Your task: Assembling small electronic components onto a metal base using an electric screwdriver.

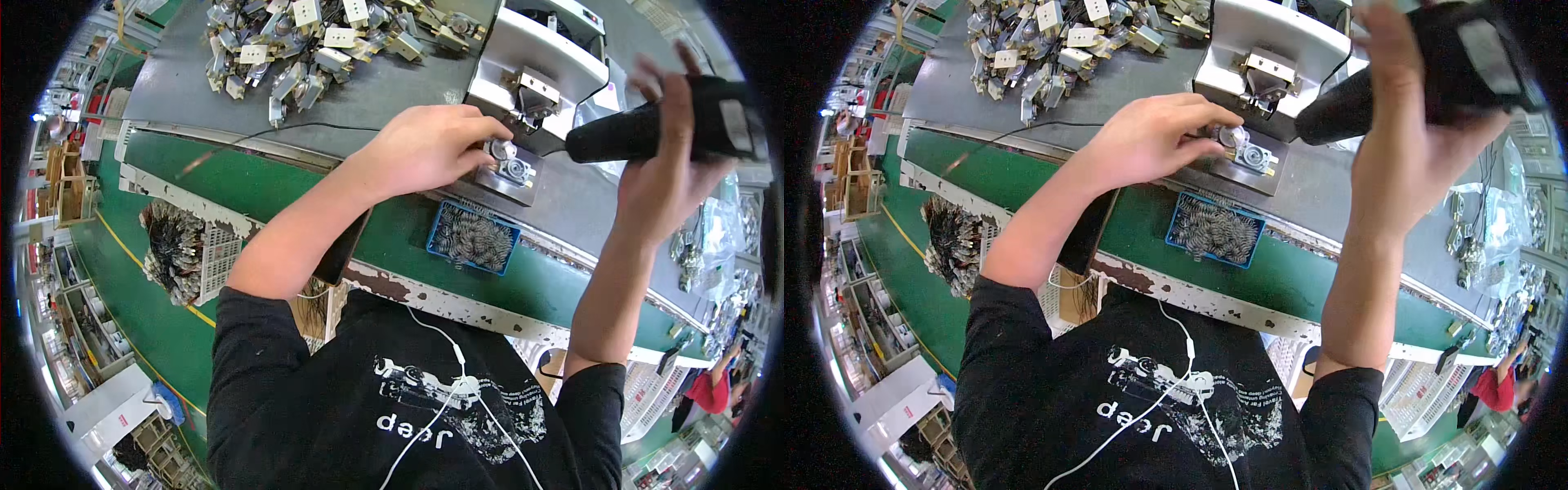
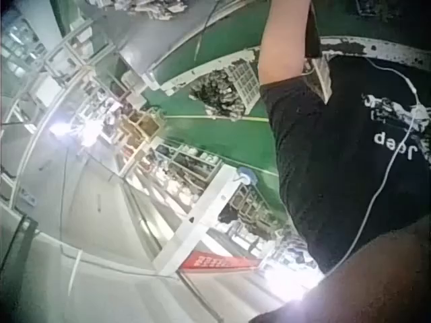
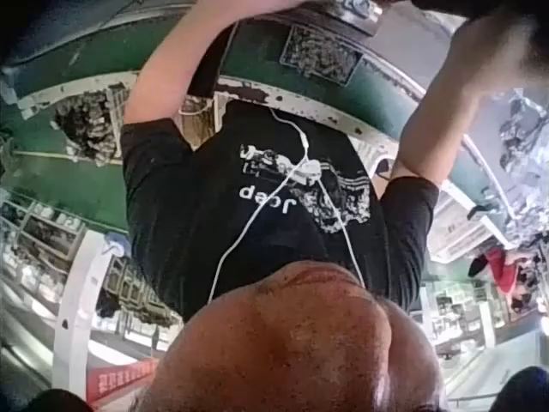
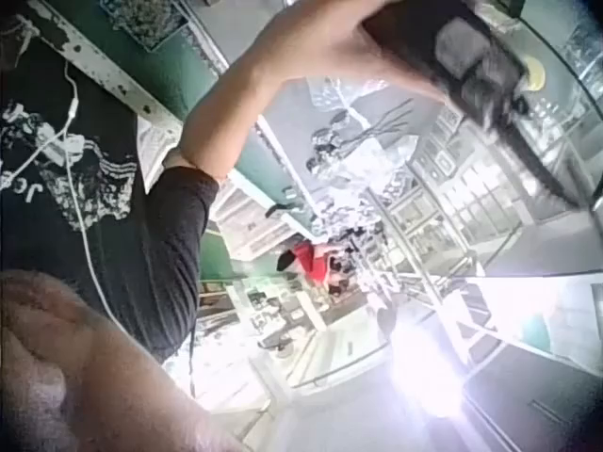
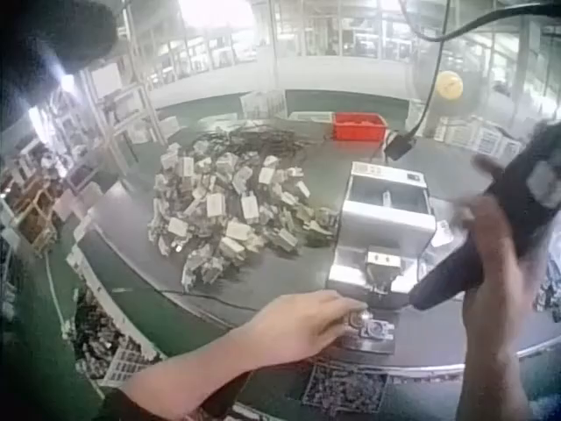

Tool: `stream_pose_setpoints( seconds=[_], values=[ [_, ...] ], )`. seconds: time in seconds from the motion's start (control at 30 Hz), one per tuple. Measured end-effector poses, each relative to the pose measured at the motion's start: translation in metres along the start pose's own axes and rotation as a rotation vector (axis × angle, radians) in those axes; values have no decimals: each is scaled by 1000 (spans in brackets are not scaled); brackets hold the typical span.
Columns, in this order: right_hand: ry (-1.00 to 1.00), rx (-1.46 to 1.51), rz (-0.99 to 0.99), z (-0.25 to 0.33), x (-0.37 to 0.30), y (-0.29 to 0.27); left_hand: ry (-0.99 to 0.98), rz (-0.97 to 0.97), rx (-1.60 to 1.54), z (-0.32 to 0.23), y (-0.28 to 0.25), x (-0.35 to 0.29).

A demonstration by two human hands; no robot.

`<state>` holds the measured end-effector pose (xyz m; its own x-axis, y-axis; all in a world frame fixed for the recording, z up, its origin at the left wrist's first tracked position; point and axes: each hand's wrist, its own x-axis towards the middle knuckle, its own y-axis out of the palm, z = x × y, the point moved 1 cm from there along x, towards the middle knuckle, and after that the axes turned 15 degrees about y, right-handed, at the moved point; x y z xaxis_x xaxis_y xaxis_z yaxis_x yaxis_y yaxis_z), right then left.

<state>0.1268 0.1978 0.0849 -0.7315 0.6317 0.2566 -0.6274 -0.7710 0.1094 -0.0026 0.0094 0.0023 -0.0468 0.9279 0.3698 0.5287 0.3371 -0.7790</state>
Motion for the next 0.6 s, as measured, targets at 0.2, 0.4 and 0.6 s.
stream_pose_setpoints(
  seconds=[0.2, 0.4, 0.6],
  values=[
    [-508, -712, 45, -42, -69, -27, -2, -3, -52, 2, -4, -17],
    [27, -1077, 341, -69, -69, -23, 3, 12, -74, 0, -2, -22],
    [44, -832, 278, -57, -73, -18, 13, -7, -71, -2, -4, -22]
  ],
)
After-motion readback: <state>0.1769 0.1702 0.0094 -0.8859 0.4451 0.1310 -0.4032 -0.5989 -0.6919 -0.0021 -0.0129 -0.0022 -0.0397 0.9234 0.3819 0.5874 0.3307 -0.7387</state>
